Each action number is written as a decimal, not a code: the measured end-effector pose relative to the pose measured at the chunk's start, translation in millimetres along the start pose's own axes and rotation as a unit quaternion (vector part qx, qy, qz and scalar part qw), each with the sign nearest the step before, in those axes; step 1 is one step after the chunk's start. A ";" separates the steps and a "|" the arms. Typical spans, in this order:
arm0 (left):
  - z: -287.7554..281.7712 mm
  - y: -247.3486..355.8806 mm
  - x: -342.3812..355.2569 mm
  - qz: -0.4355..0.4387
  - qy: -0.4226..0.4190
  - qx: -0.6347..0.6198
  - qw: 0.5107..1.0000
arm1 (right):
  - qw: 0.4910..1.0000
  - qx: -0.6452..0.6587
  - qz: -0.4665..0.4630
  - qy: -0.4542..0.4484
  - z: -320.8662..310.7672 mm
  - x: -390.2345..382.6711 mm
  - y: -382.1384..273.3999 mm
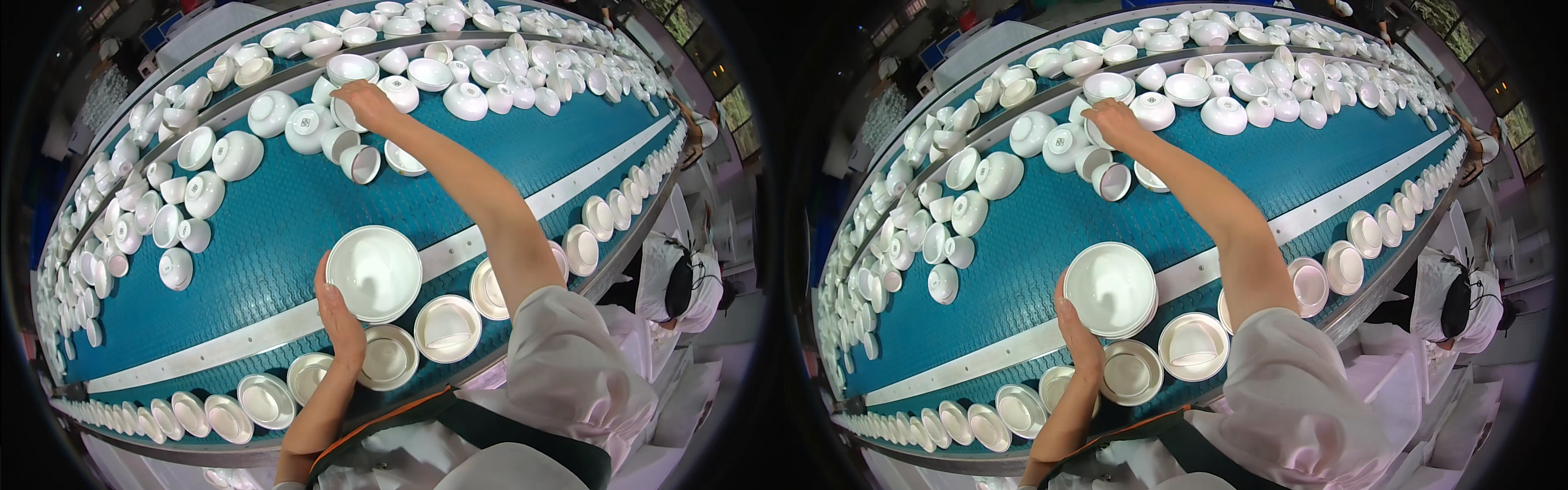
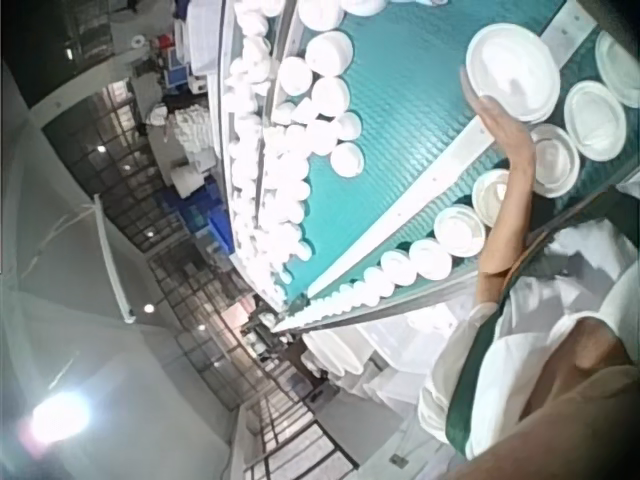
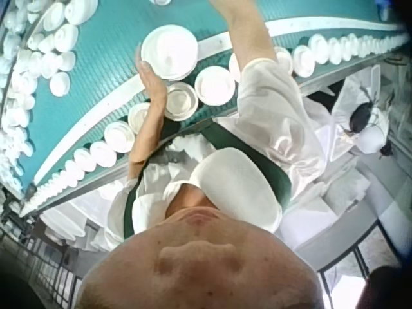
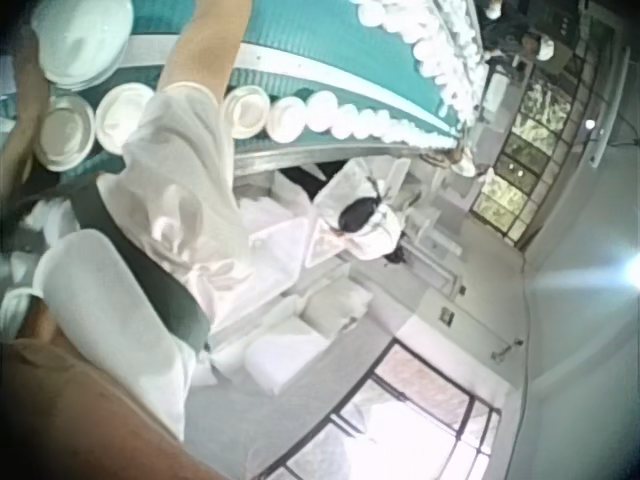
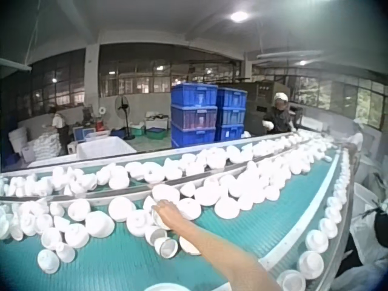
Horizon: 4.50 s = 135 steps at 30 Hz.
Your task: The person sorts ceramic bowls and plates on a conveyor belt, stacking them and placing them into large plastic bins.
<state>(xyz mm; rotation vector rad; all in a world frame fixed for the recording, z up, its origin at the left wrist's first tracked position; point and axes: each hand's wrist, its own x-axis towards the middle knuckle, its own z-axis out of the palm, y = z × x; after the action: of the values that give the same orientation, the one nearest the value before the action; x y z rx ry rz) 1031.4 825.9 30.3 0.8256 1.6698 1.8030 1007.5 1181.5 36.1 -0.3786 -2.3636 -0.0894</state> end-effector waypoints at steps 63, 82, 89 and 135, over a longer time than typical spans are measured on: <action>288.1 17.2 -16.7 0.083 -0.168 0.022 0.982 | 0.514 0.646 0.542 -0.157 7.2 -93.5 283.9; 334.9 25.7 -29.6 0.110 -0.176 0.244 0.947 | 0.717 0.515 0.322 -0.342 -335.7 -226.3 191.5; 214.2 24.8 -111.7 0.014 0.324 0.603 0.729 | 0.719 0.517 0.351 -0.305 -345.7 -259.2 231.5; 652.9 -9.0 -31.5 0.133 -0.198 0.021 0.971 | 0.534 0.599 0.588 0.108 -254.2 -350.4 537.7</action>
<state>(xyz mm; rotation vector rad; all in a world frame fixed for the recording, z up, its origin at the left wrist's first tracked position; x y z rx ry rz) 1539.6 1236.7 47.3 1.3822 1.3913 1.6320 1576.3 1565.2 -39.5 -1.0020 -0.9733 1.8443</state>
